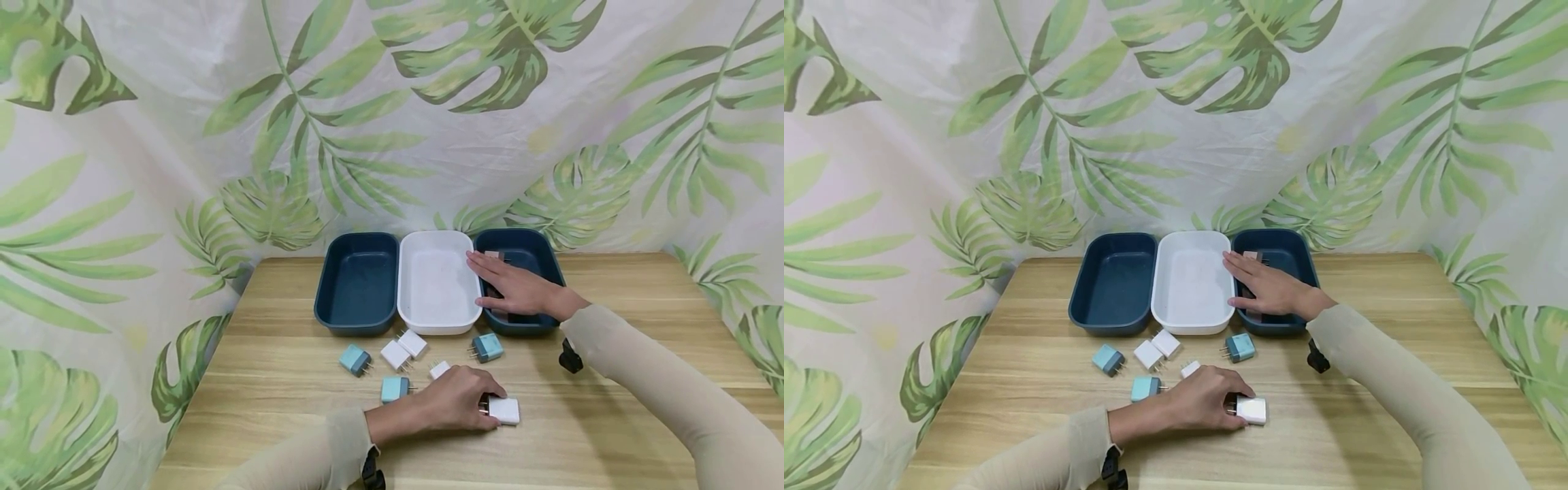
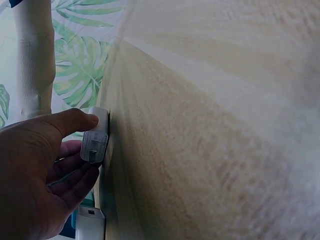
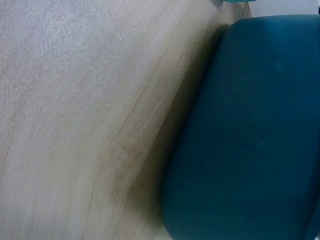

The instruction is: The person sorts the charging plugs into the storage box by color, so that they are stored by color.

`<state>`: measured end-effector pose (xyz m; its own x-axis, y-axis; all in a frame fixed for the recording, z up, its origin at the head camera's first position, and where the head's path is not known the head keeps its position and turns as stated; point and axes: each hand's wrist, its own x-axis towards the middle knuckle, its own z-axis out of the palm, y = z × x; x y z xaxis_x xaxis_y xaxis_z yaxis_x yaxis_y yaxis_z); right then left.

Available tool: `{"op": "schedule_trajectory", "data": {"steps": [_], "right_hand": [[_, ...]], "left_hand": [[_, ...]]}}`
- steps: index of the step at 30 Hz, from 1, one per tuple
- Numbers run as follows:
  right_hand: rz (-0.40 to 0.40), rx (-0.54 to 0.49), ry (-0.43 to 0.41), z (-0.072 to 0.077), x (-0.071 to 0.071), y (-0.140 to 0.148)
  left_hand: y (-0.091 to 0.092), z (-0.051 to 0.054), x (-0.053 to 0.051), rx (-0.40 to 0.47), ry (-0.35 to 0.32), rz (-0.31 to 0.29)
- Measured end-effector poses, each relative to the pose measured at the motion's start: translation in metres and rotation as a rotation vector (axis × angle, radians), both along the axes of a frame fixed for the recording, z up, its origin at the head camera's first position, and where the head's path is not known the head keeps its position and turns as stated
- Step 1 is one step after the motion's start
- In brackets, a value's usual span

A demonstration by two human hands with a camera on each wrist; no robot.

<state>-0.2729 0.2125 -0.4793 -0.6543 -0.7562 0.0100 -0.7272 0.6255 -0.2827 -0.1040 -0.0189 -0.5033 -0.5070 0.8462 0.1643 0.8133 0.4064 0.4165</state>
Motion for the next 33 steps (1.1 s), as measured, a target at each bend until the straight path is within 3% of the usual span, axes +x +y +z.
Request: {"op": "schedule_trajectory", "data": {"steps": [13, 23, 33], "right_hand": [[0.01, -0.011, 0.002, -0.001, 0.001, 0.002], [0.018, -0.026, 0.001, 0.0, 0.001, 0.001], [0.021, -0.04, 0.009, 0.001, 0.002, 0.001]], "left_hand": [[-0.007, 0.009, -0.005, 0.043, 0.001, 0.015], [-0.022, 0.028, -0.013, 0.069, 0.022, 0.043], [-0.039, 0.049, -0.03, 0.116, 0.007, 0.097]]}}
